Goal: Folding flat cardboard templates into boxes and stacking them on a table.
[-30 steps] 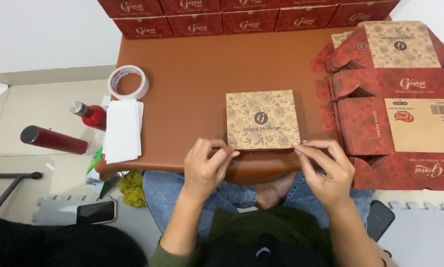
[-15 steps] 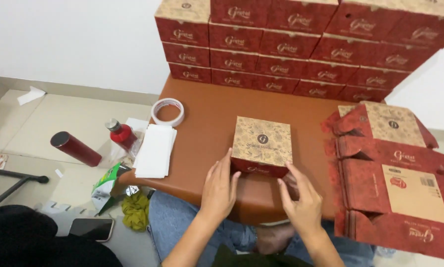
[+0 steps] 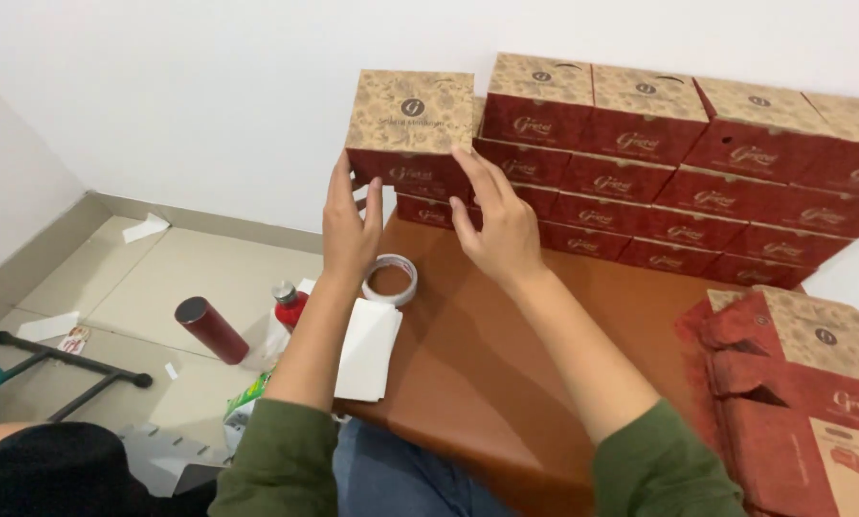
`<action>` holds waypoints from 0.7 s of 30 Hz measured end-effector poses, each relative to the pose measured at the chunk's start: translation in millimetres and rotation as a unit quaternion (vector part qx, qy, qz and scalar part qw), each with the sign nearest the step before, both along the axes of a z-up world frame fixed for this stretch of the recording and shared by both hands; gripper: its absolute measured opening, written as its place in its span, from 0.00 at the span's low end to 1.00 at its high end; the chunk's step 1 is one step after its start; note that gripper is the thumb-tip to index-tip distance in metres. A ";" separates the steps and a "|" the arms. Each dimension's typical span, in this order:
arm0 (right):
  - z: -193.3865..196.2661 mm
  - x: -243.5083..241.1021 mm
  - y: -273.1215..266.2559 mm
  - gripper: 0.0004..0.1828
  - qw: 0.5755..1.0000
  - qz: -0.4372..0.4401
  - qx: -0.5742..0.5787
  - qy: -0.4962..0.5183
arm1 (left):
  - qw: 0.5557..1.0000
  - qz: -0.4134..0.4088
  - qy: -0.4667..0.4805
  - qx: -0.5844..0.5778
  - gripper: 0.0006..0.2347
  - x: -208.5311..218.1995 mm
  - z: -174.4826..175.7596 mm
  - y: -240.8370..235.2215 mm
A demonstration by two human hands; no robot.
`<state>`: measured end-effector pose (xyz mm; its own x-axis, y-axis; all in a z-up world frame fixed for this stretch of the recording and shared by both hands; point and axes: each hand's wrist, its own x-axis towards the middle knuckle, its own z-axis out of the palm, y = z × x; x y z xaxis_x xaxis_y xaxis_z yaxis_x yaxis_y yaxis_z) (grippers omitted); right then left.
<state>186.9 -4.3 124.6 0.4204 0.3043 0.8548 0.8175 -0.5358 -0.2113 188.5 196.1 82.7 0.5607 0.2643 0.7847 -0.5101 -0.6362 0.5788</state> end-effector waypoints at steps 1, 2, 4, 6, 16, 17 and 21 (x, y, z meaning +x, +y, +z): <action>1.7 8.9 5.1 0.30 1.000 0.005 -0.001 -0.004 | 1.000 0.005 -0.004 -0.001 0.22 13.1 0.6 6.7; 3.6 18.2 10.2 0.30 1.000 0.005 -0.005 0.008 | 1.000 0.000 -0.001 -0.002 0.22 26.4 1.5 13.5; 3.7 39.3 16.2 0.30 1.000 0.008 -0.011 0.018 | 1.000 -0.003 0.001 -0.005 0.21 48.8 2.9 22.3; -0.1 62.6 18.1 0.30 0.998 -0.043 -0.039 0.009 | 0.999 -0.020 0.032 -0.001 0.22 66.6 4.5 26.3; -2.3 159.4 2.5 0.27 0.956 -0.195 -0.123 -0.179 | 0.993 0.006 0.090 0.076 0.20 118.7 6.3 26.2; 4.8 150.8 2.5 0.24 0.968 -0.176 -0.116 -0.139 | 0.994 -0.012 0.088 0.063 0.20 122.3 7.8 22.8; 13.1 145.6 -0.8 0.22 0.976 -0.152 -0.124 -0.094 | 0.993 -0.041 0.103 0.028 0.20 131.1 14.6 13.9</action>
<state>332.4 -5.1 137.7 0.3669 0.3974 0.8411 0.6245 -0.7754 0.0940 319.7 210.0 97.3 0.7294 0.1704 0.6625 -0.4356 -0.6310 0.6419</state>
